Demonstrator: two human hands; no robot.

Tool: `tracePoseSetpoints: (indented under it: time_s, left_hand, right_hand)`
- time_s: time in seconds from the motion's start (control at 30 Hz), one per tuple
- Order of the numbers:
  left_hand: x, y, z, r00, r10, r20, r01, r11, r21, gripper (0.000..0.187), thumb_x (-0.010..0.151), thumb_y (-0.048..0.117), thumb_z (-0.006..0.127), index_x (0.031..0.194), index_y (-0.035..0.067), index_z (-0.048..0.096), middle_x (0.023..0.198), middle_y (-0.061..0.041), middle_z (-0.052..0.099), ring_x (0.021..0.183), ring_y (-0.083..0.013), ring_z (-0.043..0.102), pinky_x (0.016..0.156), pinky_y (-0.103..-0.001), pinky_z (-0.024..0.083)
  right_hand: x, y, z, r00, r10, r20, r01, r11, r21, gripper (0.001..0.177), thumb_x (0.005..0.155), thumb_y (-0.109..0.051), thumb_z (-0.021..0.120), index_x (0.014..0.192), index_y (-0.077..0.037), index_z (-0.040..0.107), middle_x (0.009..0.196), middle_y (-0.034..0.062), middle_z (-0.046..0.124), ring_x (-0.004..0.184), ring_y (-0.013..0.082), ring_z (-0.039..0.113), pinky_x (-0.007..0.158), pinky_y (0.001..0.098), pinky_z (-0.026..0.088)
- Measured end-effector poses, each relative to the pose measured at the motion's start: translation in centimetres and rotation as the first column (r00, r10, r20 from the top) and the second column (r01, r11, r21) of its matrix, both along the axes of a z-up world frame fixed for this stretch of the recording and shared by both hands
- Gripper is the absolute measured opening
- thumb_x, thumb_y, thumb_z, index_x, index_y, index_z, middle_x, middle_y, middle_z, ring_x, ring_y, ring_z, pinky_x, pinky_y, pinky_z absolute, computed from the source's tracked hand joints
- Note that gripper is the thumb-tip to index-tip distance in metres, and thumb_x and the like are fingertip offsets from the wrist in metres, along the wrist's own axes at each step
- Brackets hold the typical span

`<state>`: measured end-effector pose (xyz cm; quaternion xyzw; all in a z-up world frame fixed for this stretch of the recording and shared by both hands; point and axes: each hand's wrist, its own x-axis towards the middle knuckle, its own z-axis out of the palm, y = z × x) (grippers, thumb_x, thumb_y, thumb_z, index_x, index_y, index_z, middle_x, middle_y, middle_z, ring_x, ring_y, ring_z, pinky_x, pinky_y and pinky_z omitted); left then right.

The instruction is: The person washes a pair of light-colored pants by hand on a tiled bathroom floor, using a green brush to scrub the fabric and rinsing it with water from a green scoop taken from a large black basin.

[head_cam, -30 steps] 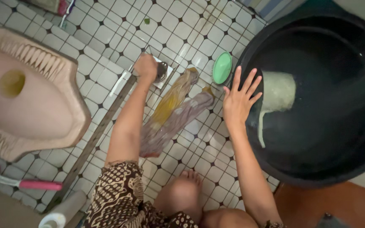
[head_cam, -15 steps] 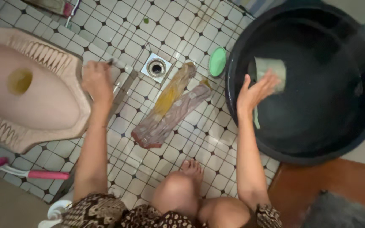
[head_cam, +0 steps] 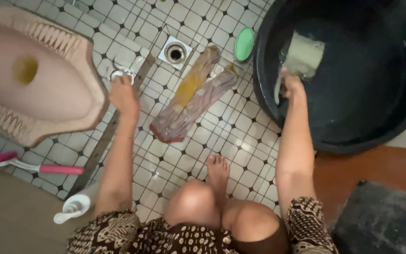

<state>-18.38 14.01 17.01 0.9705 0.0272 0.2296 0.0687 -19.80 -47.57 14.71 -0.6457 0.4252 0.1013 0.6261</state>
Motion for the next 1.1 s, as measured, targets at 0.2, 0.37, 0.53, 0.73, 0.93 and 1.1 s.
tracePoseSetpoints:
  time_s: [0.2, 0.37, 0.53, 0.73, 0.93, 1.1]
  left_hand:
    - [-6.5, -7.0, 0.9, 0.957, -0.251, -0.143, 0.195, 0.927, -0.321, 0.012, 0.088, 0.014, 0.066, 0.101, 0.014, 0.067, 0.101, -0.008, 0.063, 0.097, -0.0308, 0.064, 0.072, -0.047, 0.054]
    - [-8.1, -10.1, -2.2, 0.900, -0.324, -0.292, 0.184, 0.890, -0.417, 0.013, 0.096, 0.016, 0.062, 0.106, 0.011, 0.069, 0.107, -0.013, 0.071, 0.096, -0.0362, 0.069, 0.076, -0.049, 0.056]
    - [-7.7, -12.1, -2.5, 0.799, -0.423, -0.427, 0.179, 0.845, -0.504, 0.018, 0.089, 0.023, 0.068, 0.104, 0.015, 0.075, 0.097, -0.015, 0.075, 0.091, -0.0368, 0.072, 0.076, -0.051, 0.056]
    - [-6.3, -16.8, -2.9, 0.725, -0.591, -0.353, 0.209, 0.677, -0.705, 0.018, 0.090, 0.021, 0.067, 0.104, 0.013, 0.074, 0.097, -0.012, 0.077, 0.090, -0.0320, 0.074, 0.078, -0.044, 0.058]
    - [-6.1, -21.1, -4.5, 0.691, -0.642, -0.332, 0.203, 0.613, -0.764, 0.019, 0.088, 0.025, 0.069, 0.099, 0.013, 0.078, 0.094, -0.012, 0.077, 0.087, -0.0323, 0.074, 0.076, -0.043, 0.057]
    - [-5.2, -21.9, -10.7, 0.651, -0.587, -0.482, 0.143, 0.718, -0.681, 0.024, 0.089, 0.029, 0.069, 0.098, 0.008, 0.079, 0.090, -0.019, 0.075, 0.088, -0.0364, 0.073, 0.083, -0.048, 0.056]
  right_hand:
    - [0.7, 1.5, 1.5, 0.957, -0.234, 0.173, 0.128, 0.873, 0.472, 0.009, 0.094, -0.007, 0.053, 0.088, -0.006, 0.047, 0.066, 0.0036, 0.047, 0.050, 0.0158, 0.044, 0.043, 0.0313, 0.036]
    - [-4.7, 2.6, 4.5, 0.885, -0.269, 0.379, -0.019, 0.795, 0.607, 0.020, 0.108, -0.021, 0.058, 0.100, -0.003, 0.058, 0.069, -0.0035, 0.040, 0.052, 0.0057, 0.036, 0.042, 0.0218, 0.027]
    - [-10.3, 9.7, 11.5, 0.812, -0.235, 0.535, 0.019, 0.925, 0.379, 0.026, 0.108, -0.029, 0.063, 0.096, -0.010, 0.051, 0.067, -0.0050, 0.037, 0.048, 0.0046, 0.032, 0.038, 0.0221, 0.024]
    - [-12.2, 16.4, 14.9, 0.704, -0.184, 0.686, 0.063, 0.978, 0.197, 0.035, 0.105, -0.030, 0.070, 0.092, -0.010, 0.045, 0.068, -0.0033, 0.041, 0.046, 0.0066, 0.037, 0.037, 0.0247, 0.028]
    - [-12.5, 21.4, 15.6, 0.749, -0.161, 0.643, 0.124, 0.987, 0.103, 0.026, 0.100, -0.022, 0.071, 0.104, -0.007, 0.050, 0.067, -0.0007, 0.049, 0.045, 0.0081, 0.043, 0.034, 0.0259, 0.031]
    - [-12.8, 23.6, 16.6, 0.783, -0.103, 0.614, 0.046, 0.993, 0.108, 0.023, 0.099, -0.016, 0.066, 0.113, -0.007, 0.049, 0.071, -0.0019, 0.052, 0.047, 0.0074, 0.046, 0.036, 0.0244, 0.034]
